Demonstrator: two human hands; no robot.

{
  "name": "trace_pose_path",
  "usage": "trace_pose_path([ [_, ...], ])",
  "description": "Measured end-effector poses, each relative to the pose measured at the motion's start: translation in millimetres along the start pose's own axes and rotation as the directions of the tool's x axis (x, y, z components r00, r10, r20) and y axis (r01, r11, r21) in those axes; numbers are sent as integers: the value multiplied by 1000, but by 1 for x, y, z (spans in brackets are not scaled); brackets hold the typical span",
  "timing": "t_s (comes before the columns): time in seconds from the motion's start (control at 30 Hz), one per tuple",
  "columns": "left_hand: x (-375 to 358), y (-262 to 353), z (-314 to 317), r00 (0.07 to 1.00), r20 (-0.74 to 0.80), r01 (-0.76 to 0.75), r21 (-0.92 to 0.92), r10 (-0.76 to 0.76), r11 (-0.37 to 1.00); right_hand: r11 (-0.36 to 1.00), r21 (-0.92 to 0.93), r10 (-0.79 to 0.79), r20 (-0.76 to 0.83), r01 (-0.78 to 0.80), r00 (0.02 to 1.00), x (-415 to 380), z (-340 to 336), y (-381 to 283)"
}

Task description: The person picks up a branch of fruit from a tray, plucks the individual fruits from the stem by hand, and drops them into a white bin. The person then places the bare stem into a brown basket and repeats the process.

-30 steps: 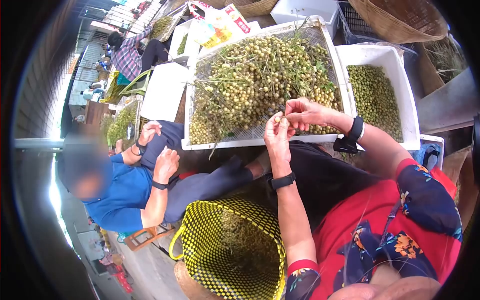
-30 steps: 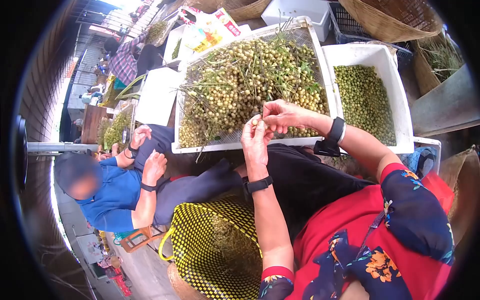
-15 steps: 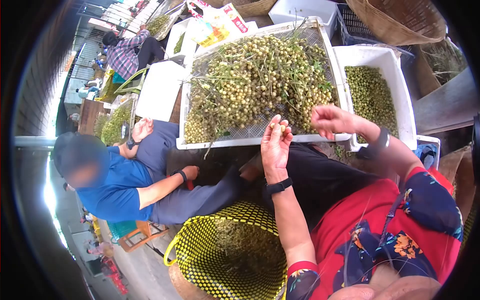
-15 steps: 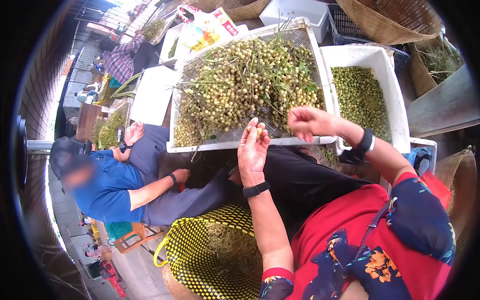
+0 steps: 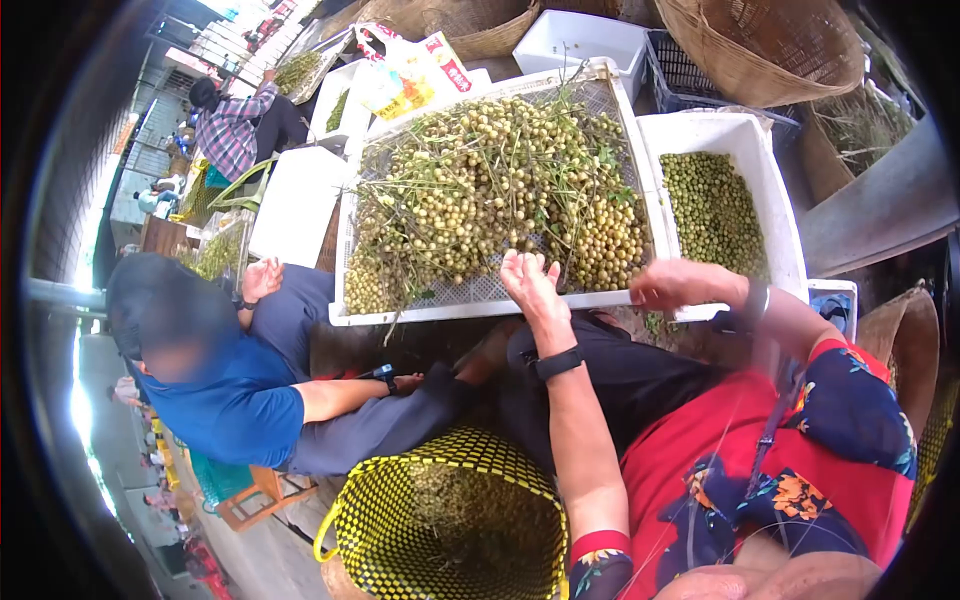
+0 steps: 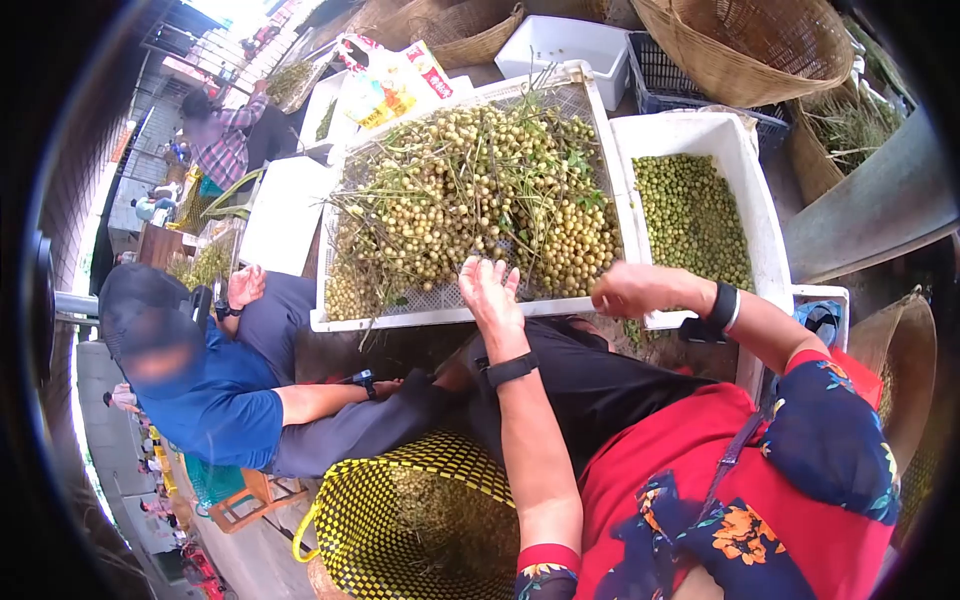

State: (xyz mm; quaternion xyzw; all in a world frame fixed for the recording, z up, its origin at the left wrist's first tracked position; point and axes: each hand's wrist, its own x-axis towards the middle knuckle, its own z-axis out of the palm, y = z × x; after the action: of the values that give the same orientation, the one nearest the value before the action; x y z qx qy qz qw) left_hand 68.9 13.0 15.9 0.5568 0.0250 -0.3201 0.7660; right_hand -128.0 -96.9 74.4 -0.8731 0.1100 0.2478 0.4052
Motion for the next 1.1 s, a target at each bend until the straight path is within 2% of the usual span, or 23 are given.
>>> trace_pose_path([
  [0.03, -2, -1, 8, 999, -33, -35, -26, 34, 999, 995, -102, -14, -334, -21, 942, 14, -3, 8],
  [0.07, -2, -5, 10, 999, -37, -33, -28, 32, 999, 980, -184, -60, -628, -73, 776, 32, -2, 19],
  [0.13, -3, -8, 18, 996, -41, -74, -8, 73, 997, 956, -286, -267, -748, 68, 608, 60, -16, 27],
  [0.2, -14, -9, 21, 995, -37, -88, 50, 90, 995, 840, -520, -517, -676, 157, 525, 89, -25, 27],
  [0.23, -20, -8, 20, 993, -15, -118, 83, 120, 989, 824, -547, -518, -617, 150, 592, 103, -30, 32],
  [0.27, -26, -4, 18, 989, 9, -150, 117, 150, 982, 826, -519, -537, -604, 221, 589, 113, -38, 35],
  [0.33, -35, 8, 14, 978, 19, -209, 150, 208, 966, 900, -349, -434, -666, 262, 606, 119, -49, 33],
  [0.37, -38, 15, 12, 964, 49, -265, 187, 261, 946, 903, -278, -415, -760, 327, 500, 111, -55, 21],
  [0.4, -41, 20, 9, 948, 84, -318, 223, 307, 922, 881, -261, -439, -763, 395, 474, 102, -65, 13],
  [0.47, -43, 31, 12, 902, 96, -427, 353, 422, 833, 894, -263, -424, -762, 363, 490, 93, -81, 7],
  [0.53, -47, 45, 20, 895, 129, -445, 320, 427, 837, 916, -196, -360, -786, 349, 502, 74, -92, -8],
  [0.6, -51, 55, 29, 898, 219, -434, 309, 381, 846, 899, 163, -170, -727, 407, 666, 53, -96, -32],
  [0.63, -55, 58, 33, 895, 297, -418, 302, 333, 857, 874, 178, -198, -720, 453, 666, 52, -95, -34],
  [0.67, -60, 62, 41, 894, 342, -412, 368, 291, 834, 930, 16, -260, -678, 367, 687, 44, -98, -38],
  [0.73, -45, 48, 39, 806, 473, -557, 404, 355, 726, 808, -264, -501, -780, 527, 376, 56, -91, -45],
  [0.8, -48, 41, 36, 796, 475, -585, 448, 375, 676, 805, -13, -381, -778, 593, 500, 52, -83, -54],
  [0.87, -52, 38, 35, 752, 493, -658, 603, 438, 451, 782, 106, -330, -766, 615, 551, 53, -78, -61],
  [0.9, -45, 31, 30, 742, 475, -661, 638, 473, 395, 812, 98, -336, -727, 575, 599, 56, -78, -57],
  [0.93, -45, 32, 29, 740, 480, -662, 640, 471, 390, 810, 101, -334, -731, 578, 595, 57, -76, -55],
  [0.97, -46, 33, 27, 848, 404, -518, 500, 343, 694, 717, 207, -318, -753, 666, 576, 54, -73, -53],
  [1.0, -48, 34, 25, 916, 361, -294, 305, 176, 906, 602, 302, -300, -772, 739, 560, 51, -70, -49],
  [1.03, -49, 39, 23, 930, 352, -196, 227, 108, 954, 476, 513, -226, -714, 715, 663, 54, -64, -33],
  [1.1, -51, 48, 21, 944, 322, -133, 185, 68, 974, 436, 608, -160, -673, 664, 722, 62, -49, -7],
])
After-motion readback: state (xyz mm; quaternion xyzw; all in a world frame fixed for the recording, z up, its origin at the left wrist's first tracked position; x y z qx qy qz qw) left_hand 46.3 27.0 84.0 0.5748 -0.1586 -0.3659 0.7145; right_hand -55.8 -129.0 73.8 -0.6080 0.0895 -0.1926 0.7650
